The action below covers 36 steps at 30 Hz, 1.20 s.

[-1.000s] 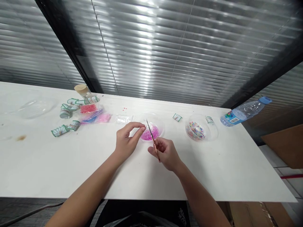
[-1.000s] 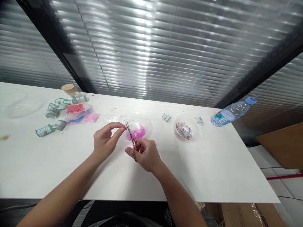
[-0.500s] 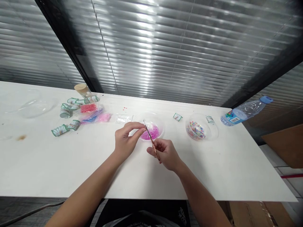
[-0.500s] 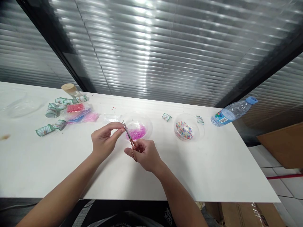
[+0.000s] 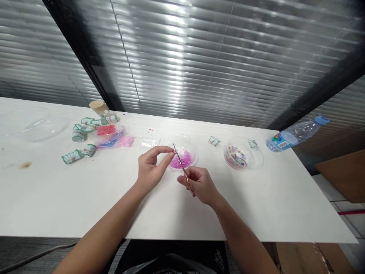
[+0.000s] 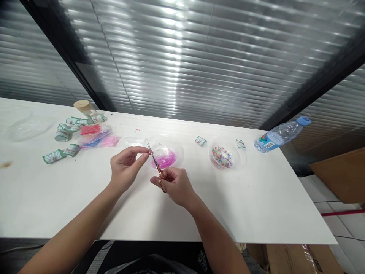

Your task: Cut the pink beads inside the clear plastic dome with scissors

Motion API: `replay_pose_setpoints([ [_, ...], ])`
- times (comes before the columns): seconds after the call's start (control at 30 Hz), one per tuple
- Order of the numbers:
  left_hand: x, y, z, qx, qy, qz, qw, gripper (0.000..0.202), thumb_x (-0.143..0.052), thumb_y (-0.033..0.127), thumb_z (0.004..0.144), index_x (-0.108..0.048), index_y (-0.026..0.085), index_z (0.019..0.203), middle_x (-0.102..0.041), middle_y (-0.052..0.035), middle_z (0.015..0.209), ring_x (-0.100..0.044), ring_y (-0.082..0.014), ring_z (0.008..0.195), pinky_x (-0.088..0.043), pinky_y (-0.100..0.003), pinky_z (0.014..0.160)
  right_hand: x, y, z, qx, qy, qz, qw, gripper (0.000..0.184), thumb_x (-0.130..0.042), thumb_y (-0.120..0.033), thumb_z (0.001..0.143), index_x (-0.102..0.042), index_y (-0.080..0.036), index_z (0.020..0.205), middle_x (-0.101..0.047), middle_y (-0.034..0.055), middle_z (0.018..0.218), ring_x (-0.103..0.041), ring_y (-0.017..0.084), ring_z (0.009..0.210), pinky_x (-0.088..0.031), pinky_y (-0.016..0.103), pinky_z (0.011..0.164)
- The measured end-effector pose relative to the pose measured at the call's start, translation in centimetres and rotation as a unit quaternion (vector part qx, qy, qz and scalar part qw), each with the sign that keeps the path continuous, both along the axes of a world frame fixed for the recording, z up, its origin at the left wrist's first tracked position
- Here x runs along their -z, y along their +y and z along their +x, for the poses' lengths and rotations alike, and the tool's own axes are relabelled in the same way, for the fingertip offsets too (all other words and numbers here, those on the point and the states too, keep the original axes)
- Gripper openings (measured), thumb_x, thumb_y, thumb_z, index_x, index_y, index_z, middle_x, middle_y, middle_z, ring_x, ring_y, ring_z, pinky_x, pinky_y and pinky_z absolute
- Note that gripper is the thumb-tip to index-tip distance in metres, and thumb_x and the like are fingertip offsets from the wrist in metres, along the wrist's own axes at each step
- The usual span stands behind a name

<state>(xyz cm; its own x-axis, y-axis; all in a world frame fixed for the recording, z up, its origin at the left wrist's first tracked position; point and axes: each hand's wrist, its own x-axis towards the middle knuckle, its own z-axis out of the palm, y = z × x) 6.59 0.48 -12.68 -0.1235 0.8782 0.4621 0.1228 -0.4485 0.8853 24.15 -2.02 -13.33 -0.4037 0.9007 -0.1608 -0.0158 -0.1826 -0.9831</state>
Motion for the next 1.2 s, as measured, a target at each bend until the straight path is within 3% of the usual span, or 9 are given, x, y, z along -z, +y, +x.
replay_pose_setpoints([
  [0.4, -1.1, -0.1, 0.2, 0.045, -0.007, -0.067, 0.997, 0.015, -0.066, 0.028, 0.084, -0.064, 0.015, 0.077, -0.063, -0.0033, 0.071, -0.06, -0.0125, 0.067, -0.049, -0.024, 0.062, 0.0, 0.0, -0.2, 0.004, -0.014, 0.016, 1.0, 0.045, -0.074, -0.046, 0.075, -0.042, -0.019, 0.058, -0.04, -0.0063, 0.05, -0.032, 0.006, 0.045, -0.025, 0.023, 0.042],
  [1.2, -0.9, 0.1, 0.0, 0.059, -0.008, -0.108, 0.992, 0.015, -0.062, 0.025, 0.086, -0.061, 0.016, 0.074, -0.06, -0.0015, 0.068, -0.058, -0.0108, 0.065, -0.048, -0.022, 0.061, -0.4, 0.0, -0.2, 0.005, -0.02, 0.018, 1.0, 0.048, -0.074, -0.044, 0.074, -0.038, -0.019, 0.056, -0.038, -0.007, 0.049, -0.03, 0.005, 0.043, -0.023, 0.023, 0.042],
])
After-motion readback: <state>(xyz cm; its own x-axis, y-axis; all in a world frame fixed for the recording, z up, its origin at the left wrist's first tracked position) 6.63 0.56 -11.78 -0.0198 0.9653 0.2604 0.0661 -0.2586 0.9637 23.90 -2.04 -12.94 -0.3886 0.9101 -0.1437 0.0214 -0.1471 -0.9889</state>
